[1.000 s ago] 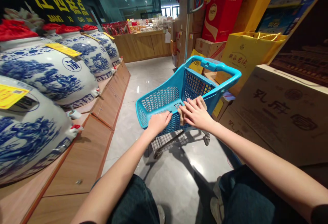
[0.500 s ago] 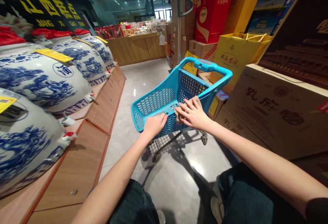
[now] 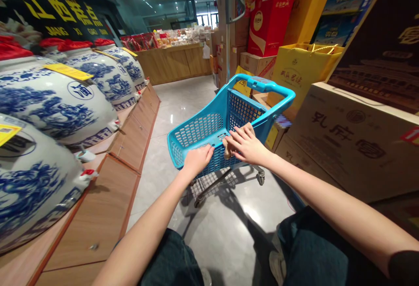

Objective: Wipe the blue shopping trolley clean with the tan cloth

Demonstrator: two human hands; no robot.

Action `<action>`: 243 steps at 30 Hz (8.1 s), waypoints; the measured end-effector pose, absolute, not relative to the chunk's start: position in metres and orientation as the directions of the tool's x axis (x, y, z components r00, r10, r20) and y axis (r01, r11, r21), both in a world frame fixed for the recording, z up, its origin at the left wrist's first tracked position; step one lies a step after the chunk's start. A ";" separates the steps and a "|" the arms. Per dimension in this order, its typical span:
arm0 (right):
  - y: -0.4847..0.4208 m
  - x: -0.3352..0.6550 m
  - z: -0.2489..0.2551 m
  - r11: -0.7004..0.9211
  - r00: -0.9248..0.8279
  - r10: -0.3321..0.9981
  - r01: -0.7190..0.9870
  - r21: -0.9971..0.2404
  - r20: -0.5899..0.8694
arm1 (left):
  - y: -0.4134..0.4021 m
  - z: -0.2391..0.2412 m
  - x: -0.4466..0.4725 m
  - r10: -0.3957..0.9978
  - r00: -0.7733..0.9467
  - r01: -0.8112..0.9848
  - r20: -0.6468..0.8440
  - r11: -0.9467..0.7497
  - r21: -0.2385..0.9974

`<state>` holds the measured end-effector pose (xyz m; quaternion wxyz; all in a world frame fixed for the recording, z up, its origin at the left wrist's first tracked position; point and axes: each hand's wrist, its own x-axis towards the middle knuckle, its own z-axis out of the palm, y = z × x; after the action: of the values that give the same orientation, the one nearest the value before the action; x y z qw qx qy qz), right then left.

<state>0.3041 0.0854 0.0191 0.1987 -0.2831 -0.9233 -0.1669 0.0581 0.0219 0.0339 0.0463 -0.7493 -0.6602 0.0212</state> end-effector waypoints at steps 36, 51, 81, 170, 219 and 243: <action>0.094 0.324 0.035 0.615 -0.580 0.629 0.778 0.124 0.517 | 0.020 0.035 0.060 0.994 0.103 0.987 0.023 -0.100 -0.123; 0.088 0.310 0.027 0.686 -0.626 0.598 0.722 0.083 0.500 | 0.020 0.033 0.060 0.993 0.109 0.993 0.040 -0.106 -0.058; 0.090 0.305 -0.007 0.719 -0.652 0.426 0.665 0.203 0.628 | 0.013 0.025 0.067 0.992 0.114 0.991 0.049 -0.110 -0.072; 0.075 0.302 0.028 0.772 -0.751 0.551 0.625 0.121 0.365 | 0.023 0.031 0.060 0.986 0.137 0.989 0.092 -0.131 -0.070; 0.094 0.324 0.039 0.661 -0.631 0.618 0.740 0.124 0.469 | 0.022 0.032 0.063 0.989 0.125 0.990 0.079 -0.119 -0.075; 0.090 0.322 0.041 0.756 -0.744 0.551 0.637 0.151 0.379 | 0.022 0.034 0.065 0.989 0.121 0.991 0.080 -0.115 -0.070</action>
<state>0.3216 0.0905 0.0407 0.1575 -0.3214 -0.9237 -0.1365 0.0652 0.0219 0.0345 0.0529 -0.7467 -0.6630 -0.0068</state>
